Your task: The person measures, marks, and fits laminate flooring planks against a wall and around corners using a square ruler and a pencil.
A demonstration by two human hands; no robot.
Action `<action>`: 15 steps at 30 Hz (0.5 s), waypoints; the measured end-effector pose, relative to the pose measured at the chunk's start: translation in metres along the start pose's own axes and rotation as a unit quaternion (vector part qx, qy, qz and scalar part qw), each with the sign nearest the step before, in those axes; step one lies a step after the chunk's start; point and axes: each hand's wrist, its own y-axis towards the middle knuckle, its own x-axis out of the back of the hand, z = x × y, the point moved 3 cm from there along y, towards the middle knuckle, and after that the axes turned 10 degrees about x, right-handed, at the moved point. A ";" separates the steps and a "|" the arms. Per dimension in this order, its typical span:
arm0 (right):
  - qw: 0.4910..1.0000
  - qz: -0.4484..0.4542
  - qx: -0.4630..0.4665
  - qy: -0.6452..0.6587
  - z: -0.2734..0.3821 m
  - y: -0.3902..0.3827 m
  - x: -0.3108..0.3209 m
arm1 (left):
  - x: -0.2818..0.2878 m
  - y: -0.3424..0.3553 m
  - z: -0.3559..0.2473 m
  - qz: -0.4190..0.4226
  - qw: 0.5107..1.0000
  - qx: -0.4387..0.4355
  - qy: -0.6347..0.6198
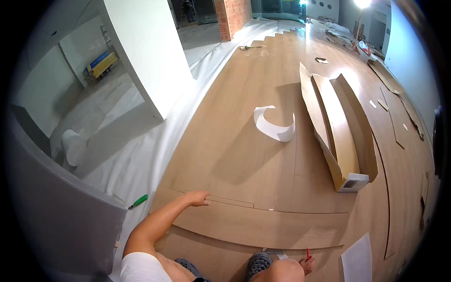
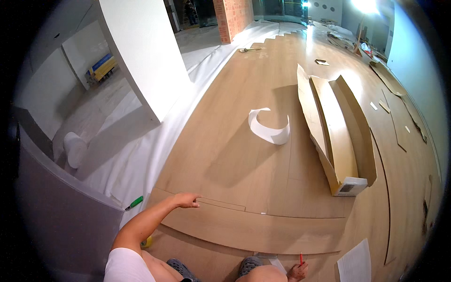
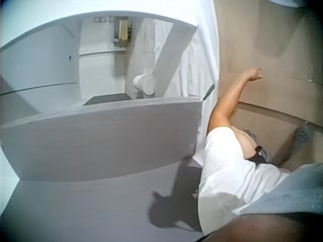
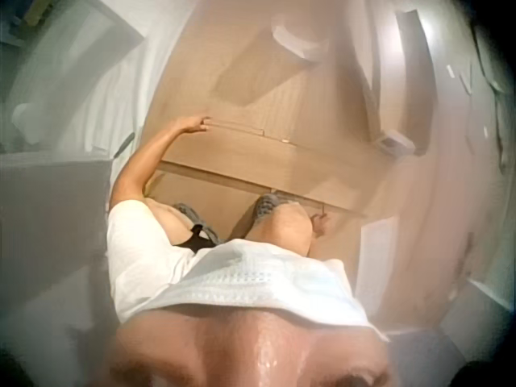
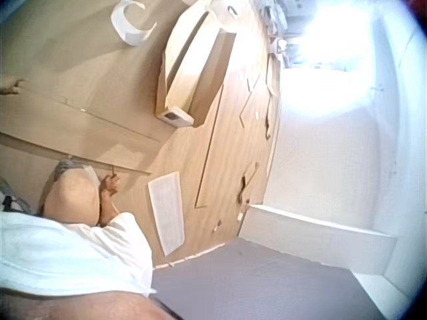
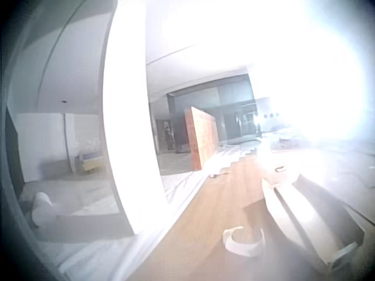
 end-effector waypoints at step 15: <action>0.999 -0.023 0.010 -0.038 -0.016 -0.006 -0.017 | -0.003 -0.002 0.010 0.030 0.999 0.016 0.006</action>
